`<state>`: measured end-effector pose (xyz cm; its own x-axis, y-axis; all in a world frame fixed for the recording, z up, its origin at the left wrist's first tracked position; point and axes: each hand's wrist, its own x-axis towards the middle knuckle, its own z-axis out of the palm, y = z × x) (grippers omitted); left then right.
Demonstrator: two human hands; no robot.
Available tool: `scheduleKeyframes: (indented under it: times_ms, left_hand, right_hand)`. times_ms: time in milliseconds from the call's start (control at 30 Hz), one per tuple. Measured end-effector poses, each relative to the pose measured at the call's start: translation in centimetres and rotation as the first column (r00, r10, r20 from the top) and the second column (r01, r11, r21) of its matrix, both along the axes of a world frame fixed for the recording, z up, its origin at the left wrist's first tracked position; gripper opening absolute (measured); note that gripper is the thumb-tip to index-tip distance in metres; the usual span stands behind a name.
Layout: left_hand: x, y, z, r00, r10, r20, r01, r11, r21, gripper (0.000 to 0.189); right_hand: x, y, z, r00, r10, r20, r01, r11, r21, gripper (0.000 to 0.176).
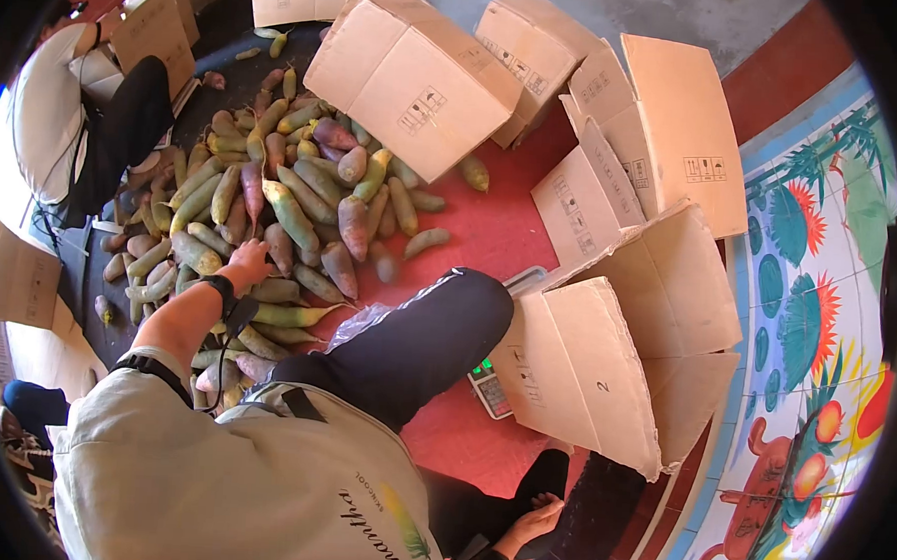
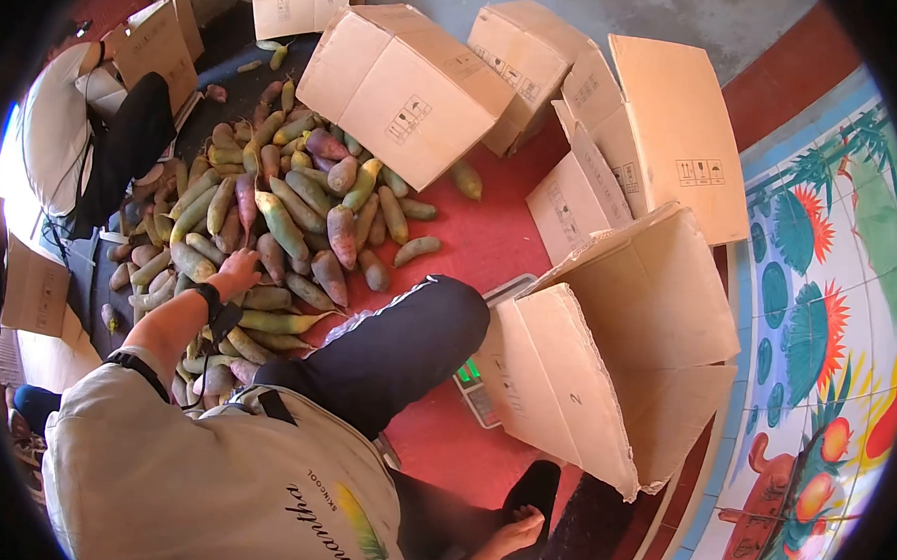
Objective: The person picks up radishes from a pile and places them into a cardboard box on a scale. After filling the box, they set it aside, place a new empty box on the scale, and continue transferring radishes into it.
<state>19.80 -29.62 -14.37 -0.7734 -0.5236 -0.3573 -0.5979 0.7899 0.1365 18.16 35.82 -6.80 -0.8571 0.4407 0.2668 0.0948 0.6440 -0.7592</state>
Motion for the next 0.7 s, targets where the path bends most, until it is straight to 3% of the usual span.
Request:
scheduleKeyframes:
  times_ms: [200,267,367,467,500,633,700]
  left_hand:
    - [2.8,1.5,-1.4,0.972,0.038,0.233,-0.031,0.999,-0.032,0.036]
    - [3.2,2.1,-1.4,0.986,0.002,0.166,0.015,0.995,-0.097,0.027]
    - [3.1,1.6,-1.8,0.962,-0.121,0.245,0.170,0.966,-0.194,0.020]
    - [2.9,1.6,-2.2,0.962,-0.106,0.252,0.155,0.971,-0.180,0.020]
    - [2.5,1.8,-1.5,0.933,-0.183,0.309,0.255,0.943,-0.212,0.020]
    - [0.2,0.9,-2.3,0.968,-0.087,0.236,0.141,0.965,-0.220,0.020]
    - [-1.3,-0.1,-1.8,0.998,-0.055,0.017,0.058,0.969,-0.241,0.023]
  right_hand:
    - [0.0,0.0,0.2,1.000,-0.012,0.024,0.011,1.000,0.012,0.053]
    - [-0.1,-0.4,0.4,0.997,-0.046,0.070,0.046,0.999,0.001,0.046]
    - [-0.3,-0.7,0.3,0.999,-0.047,0.024,0.046,0.999,0.013,0.047]
    - [-0.2,0.0,-0.2,0.999,-0.047,0.020,0.047,0.998,0.039,0.048]
    - [-0.4,0.2,-0.5,0.998,-0.044,0.034,0.042,0.997,0.059,0.048]
    - [-0.4,0.7,-1.2,1.000,-0.031,-0.004,0.031,0.997,0.075,0.047]
    - [-0.6,0.6,-1.1,1.000,-0.013,-0.013,0.014,0.996,0.090,0.047]
